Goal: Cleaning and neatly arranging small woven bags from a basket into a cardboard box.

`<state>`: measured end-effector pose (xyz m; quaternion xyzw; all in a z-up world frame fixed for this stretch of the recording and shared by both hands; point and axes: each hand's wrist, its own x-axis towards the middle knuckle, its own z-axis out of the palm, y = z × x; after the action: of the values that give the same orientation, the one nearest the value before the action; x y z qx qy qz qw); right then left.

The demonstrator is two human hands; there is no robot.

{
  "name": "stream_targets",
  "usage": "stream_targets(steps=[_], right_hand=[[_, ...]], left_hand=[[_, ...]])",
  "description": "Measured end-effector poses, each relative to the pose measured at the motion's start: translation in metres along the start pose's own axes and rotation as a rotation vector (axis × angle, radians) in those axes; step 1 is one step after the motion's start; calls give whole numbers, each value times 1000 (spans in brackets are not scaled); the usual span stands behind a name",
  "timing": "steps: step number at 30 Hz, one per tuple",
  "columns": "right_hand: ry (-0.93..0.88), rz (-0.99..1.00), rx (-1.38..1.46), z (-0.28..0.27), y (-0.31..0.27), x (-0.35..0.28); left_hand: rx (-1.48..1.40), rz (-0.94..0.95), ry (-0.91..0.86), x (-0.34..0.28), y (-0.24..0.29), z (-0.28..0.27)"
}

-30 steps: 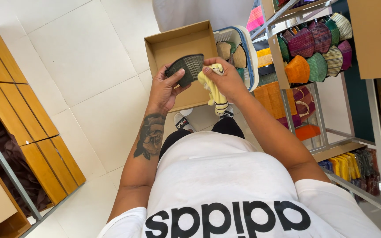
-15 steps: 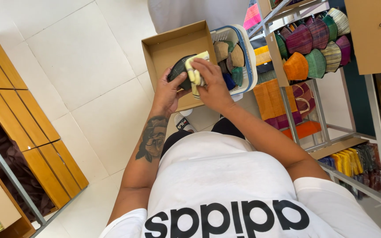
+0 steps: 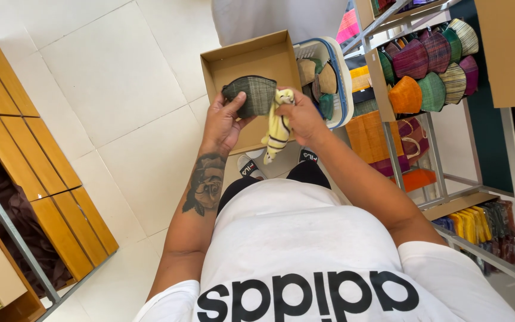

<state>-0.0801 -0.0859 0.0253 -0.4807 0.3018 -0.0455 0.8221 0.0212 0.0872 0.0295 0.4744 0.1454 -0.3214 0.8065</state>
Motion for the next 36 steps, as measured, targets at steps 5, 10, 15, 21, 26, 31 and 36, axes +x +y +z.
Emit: stream_targets(steps=[5, 10, 15, 21, 26, 31, 36], right_hand=[[-33, 79, -69, 0, 17, -4], [50, 28, 12, 14, -17, -17], [5, -74, 79, 23, -41, -15], [-122, -188, -193, 34, -47, -32], [-161, -446, -541, 43, -42, -50], [-287, -680, -824, 53, -39, -62], [-142, -622, -732, 38, -40, -41]], left_hand=[[-22, 42, 74, 2, 11, -14], [-24, 62, 69, 1, 12, -18], [-8, 13, -26, -14, 17, -2], [-2, 50, -59, 3, 0, -14], [-54, -16, -118, -13, 9, -3], [-199, -74, -169, -17, 19, 4], [-203, -161, -336, -12, 22, -7]])
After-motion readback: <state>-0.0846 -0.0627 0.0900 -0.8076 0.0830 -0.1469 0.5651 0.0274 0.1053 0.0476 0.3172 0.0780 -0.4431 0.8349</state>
